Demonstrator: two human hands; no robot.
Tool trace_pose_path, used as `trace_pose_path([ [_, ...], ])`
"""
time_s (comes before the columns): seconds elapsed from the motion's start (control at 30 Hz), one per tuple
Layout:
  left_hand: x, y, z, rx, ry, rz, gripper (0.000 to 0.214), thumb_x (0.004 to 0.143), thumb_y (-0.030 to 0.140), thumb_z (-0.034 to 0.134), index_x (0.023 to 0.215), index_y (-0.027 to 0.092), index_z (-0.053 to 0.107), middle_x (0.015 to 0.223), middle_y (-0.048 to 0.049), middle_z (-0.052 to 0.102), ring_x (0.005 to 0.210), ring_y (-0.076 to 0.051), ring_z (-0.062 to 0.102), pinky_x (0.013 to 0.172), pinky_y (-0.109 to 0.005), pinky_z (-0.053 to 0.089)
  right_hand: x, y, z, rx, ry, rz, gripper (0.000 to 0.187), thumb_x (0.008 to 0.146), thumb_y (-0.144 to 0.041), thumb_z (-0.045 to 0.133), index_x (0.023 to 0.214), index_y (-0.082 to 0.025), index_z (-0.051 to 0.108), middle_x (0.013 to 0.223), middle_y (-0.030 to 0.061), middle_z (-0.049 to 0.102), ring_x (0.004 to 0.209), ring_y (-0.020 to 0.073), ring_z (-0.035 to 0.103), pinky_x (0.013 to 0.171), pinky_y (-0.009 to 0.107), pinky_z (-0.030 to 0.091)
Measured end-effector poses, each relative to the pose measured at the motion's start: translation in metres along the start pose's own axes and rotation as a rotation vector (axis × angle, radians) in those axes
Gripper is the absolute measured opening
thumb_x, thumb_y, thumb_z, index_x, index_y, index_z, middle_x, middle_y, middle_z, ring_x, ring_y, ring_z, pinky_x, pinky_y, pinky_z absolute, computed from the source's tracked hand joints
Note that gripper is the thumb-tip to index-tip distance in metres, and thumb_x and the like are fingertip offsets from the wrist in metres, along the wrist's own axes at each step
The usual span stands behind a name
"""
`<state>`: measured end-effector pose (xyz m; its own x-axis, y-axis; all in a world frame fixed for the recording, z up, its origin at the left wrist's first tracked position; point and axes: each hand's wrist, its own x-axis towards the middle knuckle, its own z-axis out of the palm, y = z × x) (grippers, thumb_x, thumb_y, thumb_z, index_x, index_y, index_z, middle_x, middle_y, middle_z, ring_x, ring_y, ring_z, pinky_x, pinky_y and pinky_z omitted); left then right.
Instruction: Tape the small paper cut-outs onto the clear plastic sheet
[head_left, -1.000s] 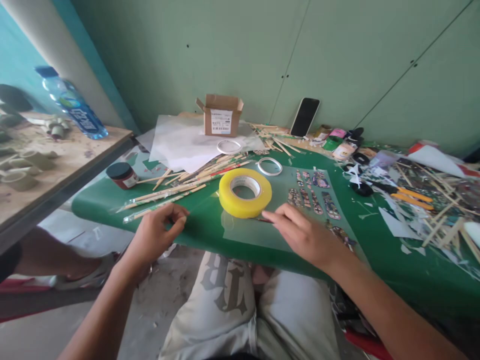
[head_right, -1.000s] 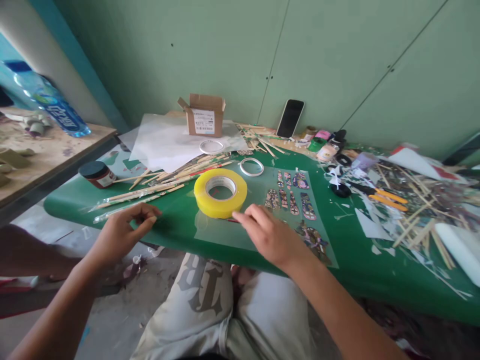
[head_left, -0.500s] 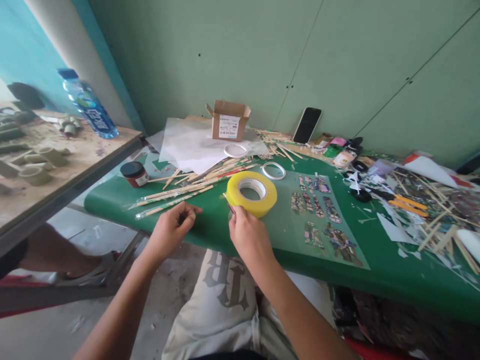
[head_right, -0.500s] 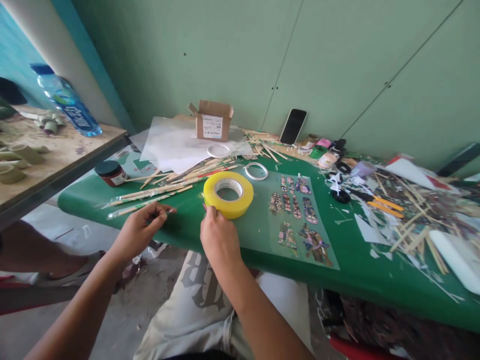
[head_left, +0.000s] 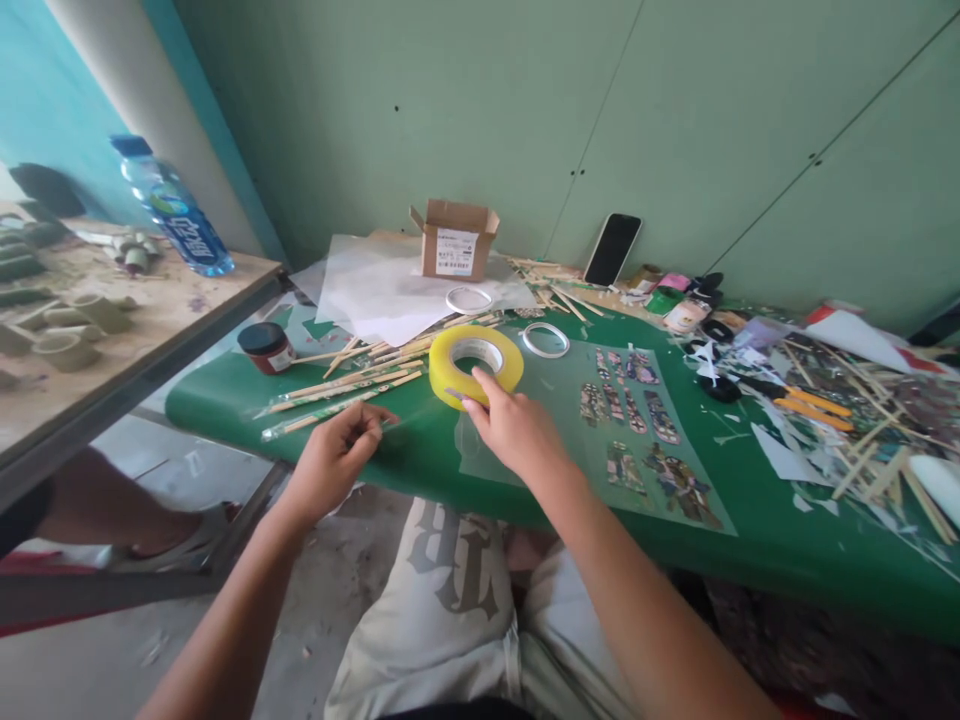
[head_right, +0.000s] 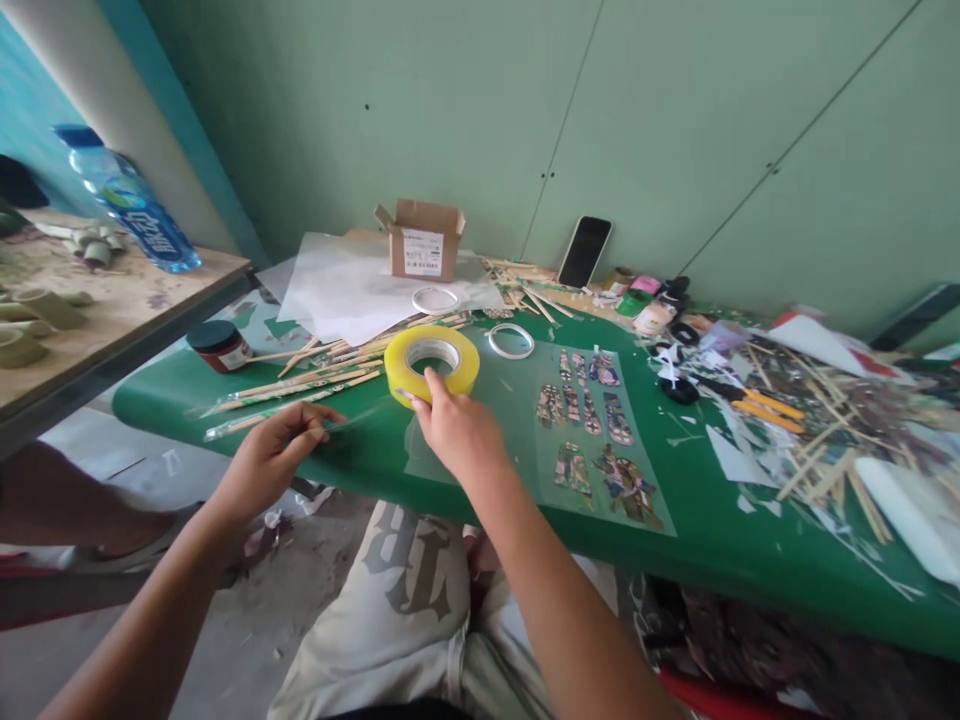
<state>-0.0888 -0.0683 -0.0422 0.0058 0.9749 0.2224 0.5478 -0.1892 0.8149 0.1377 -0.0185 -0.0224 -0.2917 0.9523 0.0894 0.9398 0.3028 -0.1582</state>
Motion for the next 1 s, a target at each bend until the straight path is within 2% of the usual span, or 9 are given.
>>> trace_pose_path([
  [0.23, 0.003, 0.003, 0.000, -0.063, -0.056, 0.048, 0.020, 0.086, 0.034, 0.048, 0.072, 0.021, 0.047, 0.094, -0.0085, 0.070, 0.093, -0.023, 0.063, 0.076, -0.032, 0.045, 0.015, 0.021, 0.001, -0.136, -0.032, -0.056, 0.054, 0.096, -0.058, 0.042, 0.135, -0.021, 0.050, 0.083, 0.0118, 0.075, 0.075, 0.0274, 0.072, 0.059, 0.030, 0.046],
  [0.3, 0.007, 0.004, 0.004, -0.043, -0.054, 0.053, 0.019, 0.085, 0.033, 0.048, 0.072, 0.021, 0.046, 0.096, -0.0083, 0.070, 0.088, -0.021, 0.062, 0.074, -0.031, 0.044, 0.015, 0.027, 0.001, -0.171, -0.012, -0.039, 0.054, 0.096, -0.060, 0.041, 0.131, -0.021, 0.053, 0.082, 0.0121, 0.074, 0.075, 0.0276, 0.072, 0.058, 0.029, 0.045],
  [0.43, 0.019, 0.005, 0.009, 0.092, -0.033, 0.031, 0.013, 0.082, 0.029, 0.048, 0.073, 0.021, 0.046, 0.102, -0.0053, 0.071, 0.065, -0.013, 0.053, 0.062, -0.027, 0.039, 0.015, 0.038, -0.001, -0.173, 0.001, 0.022, 0.052, 0.094, -0.062, 0.043, 0.127, -0.023, 0.055, 0.083, 0.0112, 0.075, 0.078, 0.0285, 0.073, 0.058, 0.029, 0.044],
  [0.57, 0.027, 0.001, 0.000, 0.181, 0.013, 0.051, 0.013, 0.082, 0.029, 0.048, 0.072, 0.021, 0.046, 0.100, -0.0037, 0.072, 0.075, -0.016, 0.058, 0.067, -0.027, 0.042, 0.018, 0.052, -0.005, -0.162, -0.027, 0.065, 0.053, 0.094, -0.062, 0.044, 0.129, -0.024, 0.055, 0.085, 0.0112, 0.075, 0.078, 0.0287, 0.072, 0.058, 0.029, 0.044],
  [0.67, 0.025, -0.002, -0.006, 0.209, 0.016, 0.028, 0.013, 0.081, 0.031, 0.050, 0.072, 0.022, 0.047, 0.098, -0.0036, 0.072, 0.070, -0.016, 0.057, 0.064, -0.027, 0.041, 0.016, 0.058, -0.007, -0.130, -0.040, 0.101, 0.052, 0.094, -0.060, 0.046, 0.130, -0.024, 0.054, 0.088, 0.0115, 0.075, 0.077, 0.0293, 0.072, 0.058, 0.030, 0.043],
  [0.8, 0.016, -0.001, 0.001, 0.058, -0.020, 0.017, 0.015, 0.081, 0.033, 0.050, 0.071, 0.022, 0.046, 0.091, -0.0059, 0.073, 0.074, -0.018, 0.061, 0.066, -0.028, 0.044, -0.003, 0.049, -0.009, -0.023, 0.033, 0.108, 0.051, 0.098, -0.049, 0.043, 0.137, -0.016, 0.043, 0.095, 0.0128, 0.074, 0.077, 0.0264, 0.071, 0.056, 0.029, 0.041],
  [0.9, 0.010, 0.000, 0.009, -0.071, -0.033, -0.006, 0.018, 0.083, 0.036, 0.052, 0.072, 0.023, 0.047, 0.088, -0.0075, 0.074, 0.084, -0.021, 0.066, 0.071, -0.030, 0.048, -0.022, 0.032, -0.006, 0.046, 0.056, 0.038, 0.033, 0.102, -0.034, 0.033, 0.122, -0.017, 0.053, 0.101, 0.0116, 0.073, 0.081, 0.0220, 0.070, 0.056, 0.026, 0.038],
  [1.0, 0.007, -0.001, 0.012, -0.109, -0.023, -0.030, 0.021, 0.081, 0.039, 0.056, 0.072, 0.023, 0.047, 0.090, -0.0087, 0.075, 0.087, -0.023, 0.068, 0.075, -0.032, 0.050, -0.027, 0.014, 0.001, 0.018, 0.016, 0.030, 0.029, 0.102, -0.028, 0.032, 0.109, -0.019, 0.058, 0.093, 0.0090, 0.074, 0.077, 0.0202, 0.069, 0.054, 0.025, 0.034],
])
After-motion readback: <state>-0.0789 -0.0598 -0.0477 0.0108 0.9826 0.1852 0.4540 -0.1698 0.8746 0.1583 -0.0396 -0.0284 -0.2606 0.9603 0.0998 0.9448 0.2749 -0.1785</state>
